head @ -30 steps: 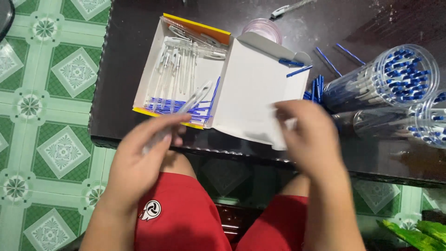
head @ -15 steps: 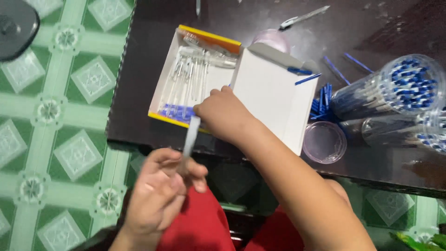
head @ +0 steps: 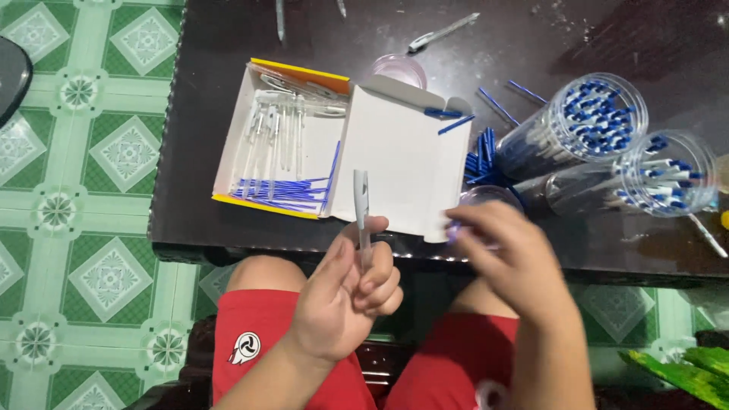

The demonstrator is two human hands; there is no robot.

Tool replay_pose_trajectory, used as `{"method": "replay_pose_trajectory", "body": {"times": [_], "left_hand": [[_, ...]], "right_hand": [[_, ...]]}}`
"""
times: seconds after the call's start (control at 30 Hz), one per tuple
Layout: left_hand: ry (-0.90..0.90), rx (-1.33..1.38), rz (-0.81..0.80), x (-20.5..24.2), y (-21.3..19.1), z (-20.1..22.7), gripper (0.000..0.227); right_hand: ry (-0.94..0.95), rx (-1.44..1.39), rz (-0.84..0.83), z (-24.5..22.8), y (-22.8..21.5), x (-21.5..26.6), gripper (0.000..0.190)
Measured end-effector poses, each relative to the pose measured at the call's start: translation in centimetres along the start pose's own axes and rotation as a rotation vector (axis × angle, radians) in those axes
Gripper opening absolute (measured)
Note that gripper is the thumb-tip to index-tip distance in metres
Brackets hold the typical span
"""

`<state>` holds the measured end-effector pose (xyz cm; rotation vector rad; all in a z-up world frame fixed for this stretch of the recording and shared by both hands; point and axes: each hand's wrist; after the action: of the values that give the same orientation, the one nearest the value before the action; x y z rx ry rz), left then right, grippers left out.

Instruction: Assembling ballpoint pens by inserting ink refills into barrels and attaching caps.

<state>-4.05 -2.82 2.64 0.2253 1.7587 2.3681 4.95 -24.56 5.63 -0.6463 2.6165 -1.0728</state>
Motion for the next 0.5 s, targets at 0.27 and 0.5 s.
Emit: {"method": "replay_pose_trajectory", "body": {"times": [0.27,0.5], "left_hand": [[-0.087,-0.524,0.182,-0.7,-8.2,-6.0,0.027],[-0.297,-0.965,0.022,0.0,-11.1,-6.1,0.024]], "right_hand": [[-0.074,0.247,0.324,7.3,-0.1,3.3,0.009],[0.104,0.412,0.047,10.0,2.4,1.5,0.015]]}}
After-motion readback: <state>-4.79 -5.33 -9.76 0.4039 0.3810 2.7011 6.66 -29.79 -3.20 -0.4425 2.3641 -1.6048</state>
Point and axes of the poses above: each hand's wrist, its own x-axis away from the middle knuckle, its own y-axis out of the palm, z = x × y, and after that the axes turned 2 degrees about -y, right-handed
